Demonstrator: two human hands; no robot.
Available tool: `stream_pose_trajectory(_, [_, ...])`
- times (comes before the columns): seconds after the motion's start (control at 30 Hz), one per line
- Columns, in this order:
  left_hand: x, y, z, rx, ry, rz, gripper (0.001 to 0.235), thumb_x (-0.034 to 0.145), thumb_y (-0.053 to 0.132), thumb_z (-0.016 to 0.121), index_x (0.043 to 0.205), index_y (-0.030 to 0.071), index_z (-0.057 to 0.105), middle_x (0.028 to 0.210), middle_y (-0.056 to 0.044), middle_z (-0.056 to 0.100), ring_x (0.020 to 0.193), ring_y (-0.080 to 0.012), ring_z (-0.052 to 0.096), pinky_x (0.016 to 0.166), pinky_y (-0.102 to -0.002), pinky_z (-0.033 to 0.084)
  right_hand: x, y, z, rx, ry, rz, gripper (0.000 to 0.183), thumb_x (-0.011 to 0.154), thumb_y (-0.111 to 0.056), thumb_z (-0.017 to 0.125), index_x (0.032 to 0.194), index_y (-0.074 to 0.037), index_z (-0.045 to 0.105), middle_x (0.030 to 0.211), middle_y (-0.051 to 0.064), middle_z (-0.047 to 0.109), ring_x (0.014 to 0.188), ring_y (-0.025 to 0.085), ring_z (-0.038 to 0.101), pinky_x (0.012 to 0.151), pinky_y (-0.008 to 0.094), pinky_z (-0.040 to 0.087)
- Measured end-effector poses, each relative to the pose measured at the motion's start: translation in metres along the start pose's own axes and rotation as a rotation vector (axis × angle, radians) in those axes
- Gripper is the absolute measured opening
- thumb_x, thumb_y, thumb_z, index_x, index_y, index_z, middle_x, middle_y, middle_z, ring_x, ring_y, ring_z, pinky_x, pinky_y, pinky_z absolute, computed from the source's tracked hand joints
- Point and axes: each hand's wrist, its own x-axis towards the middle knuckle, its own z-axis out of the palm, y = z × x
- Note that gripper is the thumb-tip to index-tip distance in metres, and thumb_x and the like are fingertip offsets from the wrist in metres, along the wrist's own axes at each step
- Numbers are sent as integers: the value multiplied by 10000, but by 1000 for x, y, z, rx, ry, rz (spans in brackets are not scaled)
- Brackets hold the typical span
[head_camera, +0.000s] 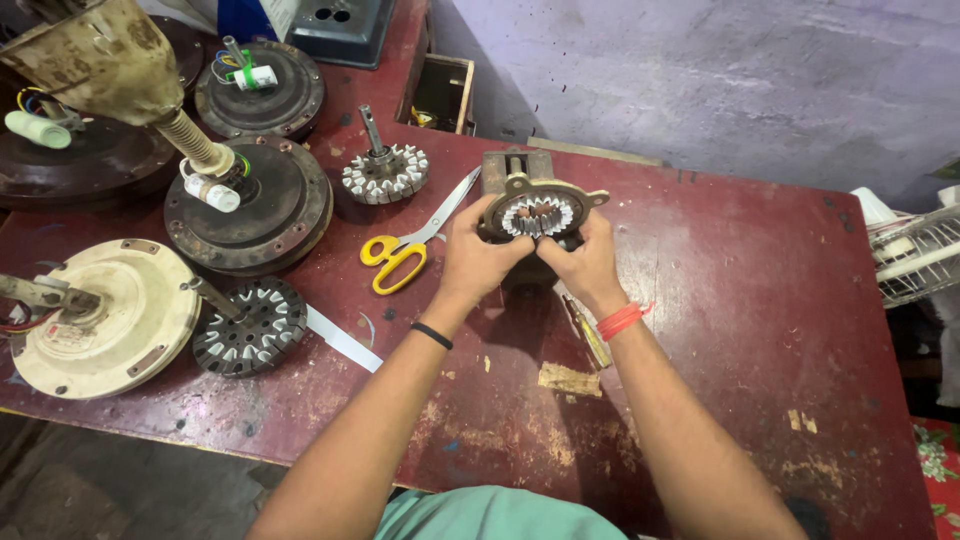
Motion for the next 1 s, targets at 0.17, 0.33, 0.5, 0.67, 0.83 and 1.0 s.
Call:
stream_pose_trajectory(0.17, [12, -5, -15, 43, -133, -91, 367, 709, 34, 784, 1073, 58, 744, 909, 30, 741, 837, -56, 656, 770, -254, 552, -29, -29, 18, -296, 359, -93, 572, 788, -68, 805, 1274, 43, 526, 1166, 63, 643, 1013, 114, 648, 897, 276, 546])
stream_pose_trajectory(0.33, [23, -14, -23, 40, -243, -93, 316, 704, 8, 830, 1013, 39, 770, 905, 25, 742, 840, -59, 640, 778, -249, 534, -69, -52, 44, -270, 383, 157, 333, 874, -170, 788, 1112, 28, 666, 979, 75, 699, 837, 106, 650, 730, 268, 542])
stream_pose_trajectory(0.5, [21, -13, -24, 12, -255, -141, 322, 710, 0, 786, 1028, 53, 770, 876, 23, 743, 816, -58, 654, 757, -243, 546, -66, -51, 59, -95, 101, 494, 290, 880, -225, 750, 1052, 5, 705, 783, 24, 731, 655, 69, 656, 542, 240, 518])
stream_pose_trajectory(0.67, [20, -9, -21, -17, -233, -107, 318, 722, -3, 762, 1035, 50, 776, 913, 25, 753, 850, -48, 653, 782, -233, 540, -62, -39, 65, 144, 46, 615, 190, 916, -154, 712, 950, 33, 715, 731, 32, 695, 567, 73, 579, 485, 241, 458])
stream_pose_trajectory(0.83, [21, -10, -21, 56, -219, -84, 307, 713, 1, 776, 1016, 49, 785, 895, 21, 749, 839, -49, 642, 776, -236, 534, -75, -28, 56, 153, 44, 621, 110, 919, -101, 672, 873, -3, 657, 654, 8, 620, 536, 69, 543, 480, 234, 422])
stream_pose_trajectory(1.0, [23, -12, -23, 58, -250, -68, 329, 699, -7, 795, 1023, 52, 785, 886, 20, 756, 830, -51, 649, 783, -238, 534, -95, -34, 37, -64, 9, 569, 114, 897, -96, 689, 831, -6, 665, 628, 5, 613, 526, 63, 529, 470, 240, 411])
